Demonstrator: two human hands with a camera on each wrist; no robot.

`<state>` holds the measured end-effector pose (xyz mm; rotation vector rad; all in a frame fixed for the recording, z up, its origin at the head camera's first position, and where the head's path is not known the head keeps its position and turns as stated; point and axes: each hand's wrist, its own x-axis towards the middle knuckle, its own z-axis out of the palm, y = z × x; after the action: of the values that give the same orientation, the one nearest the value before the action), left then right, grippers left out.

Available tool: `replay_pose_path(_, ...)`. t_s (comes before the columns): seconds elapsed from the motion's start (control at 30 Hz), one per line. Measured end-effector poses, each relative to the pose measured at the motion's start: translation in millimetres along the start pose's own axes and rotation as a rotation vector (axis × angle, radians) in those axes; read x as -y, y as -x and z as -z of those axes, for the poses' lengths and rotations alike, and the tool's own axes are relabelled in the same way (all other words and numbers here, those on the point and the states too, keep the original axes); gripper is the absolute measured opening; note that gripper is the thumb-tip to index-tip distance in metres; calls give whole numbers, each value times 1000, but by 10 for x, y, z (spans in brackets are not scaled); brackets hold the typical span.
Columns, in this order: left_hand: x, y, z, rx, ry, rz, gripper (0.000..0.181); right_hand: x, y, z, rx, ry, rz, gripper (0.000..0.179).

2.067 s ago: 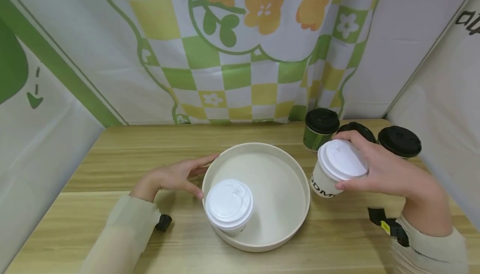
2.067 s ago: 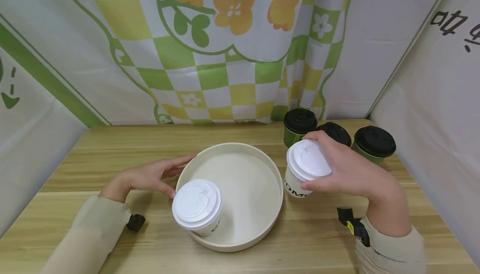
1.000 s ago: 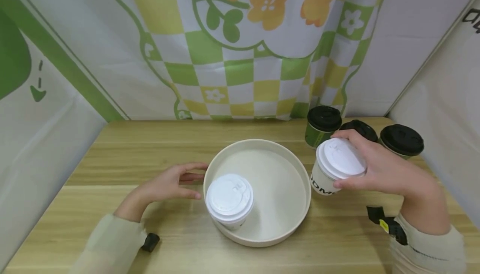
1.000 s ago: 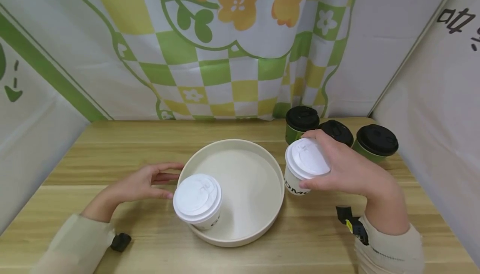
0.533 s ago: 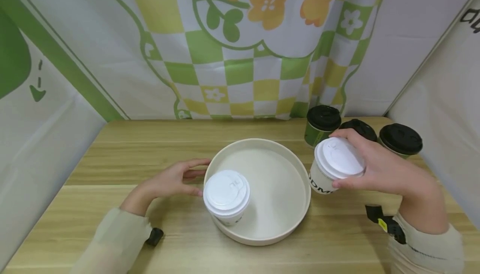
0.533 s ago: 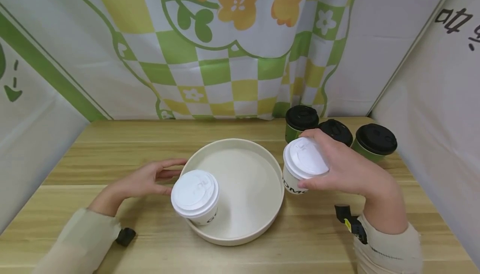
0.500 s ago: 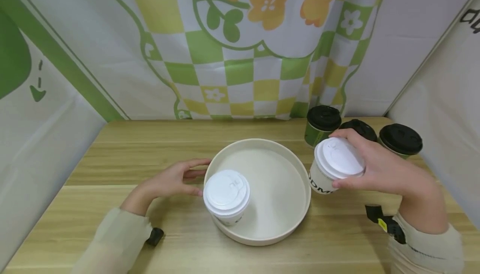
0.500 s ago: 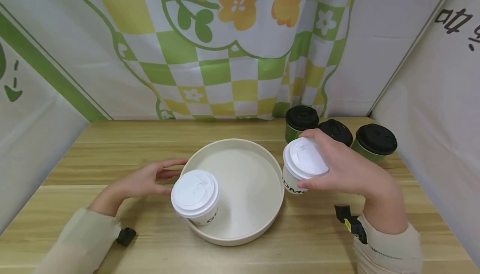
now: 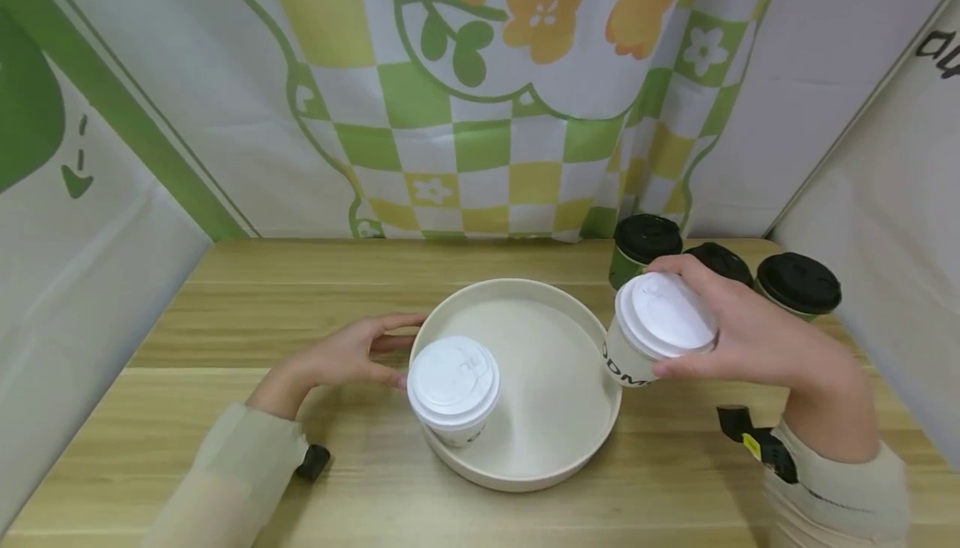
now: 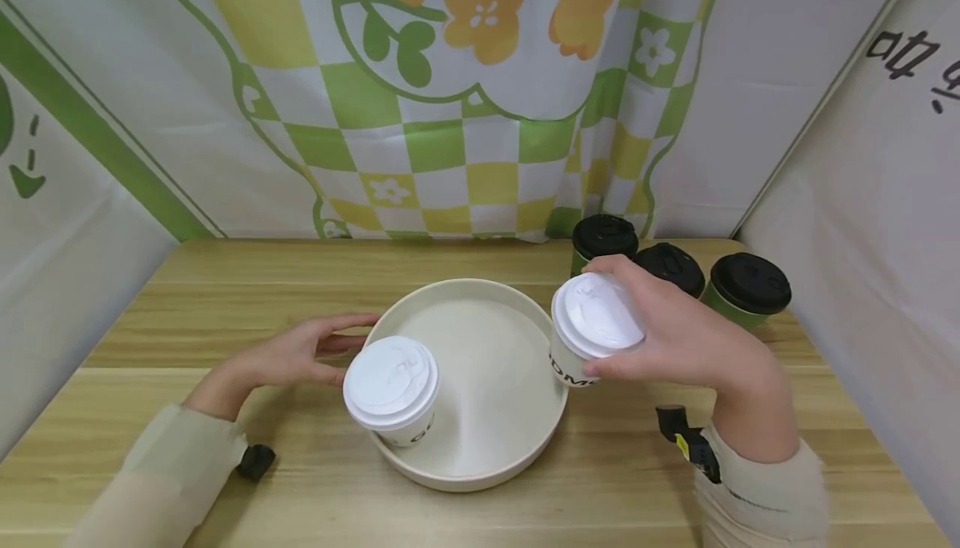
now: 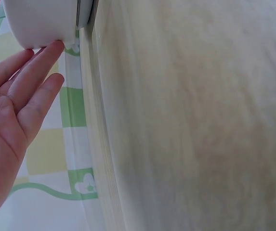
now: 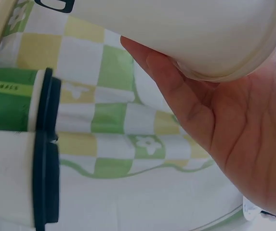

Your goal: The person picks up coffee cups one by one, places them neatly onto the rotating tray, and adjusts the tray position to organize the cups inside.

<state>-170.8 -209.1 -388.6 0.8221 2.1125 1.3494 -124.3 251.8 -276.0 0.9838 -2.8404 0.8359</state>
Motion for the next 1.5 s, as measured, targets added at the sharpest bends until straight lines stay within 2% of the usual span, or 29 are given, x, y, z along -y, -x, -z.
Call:
replay_pose_path(0.27, -14, -14, 32, 21, 9, 25, 90, 146, -105, 15, 23, 1, 63, 84)
replay_pose_path(0.53, -13, -11, 49, 33, 6, 7, 89, 266, -196, -32, 73, -20, 79, 84)
replay_pose_path(0.9, 14, -29, 54, 44, 10, 15, 89, 290, -279, -224, 147, -66, 128, 86)
replay_pose_path(1.17, -24, -33, 75, 54, 22, 13, 89, 301, -317, -395, 180, -105, 179, 86)
replay_pose_path(1.5, -27, -26, 63, 53, 26, 28, 89, 363, -304, -574, 244, -108, 171, 89)
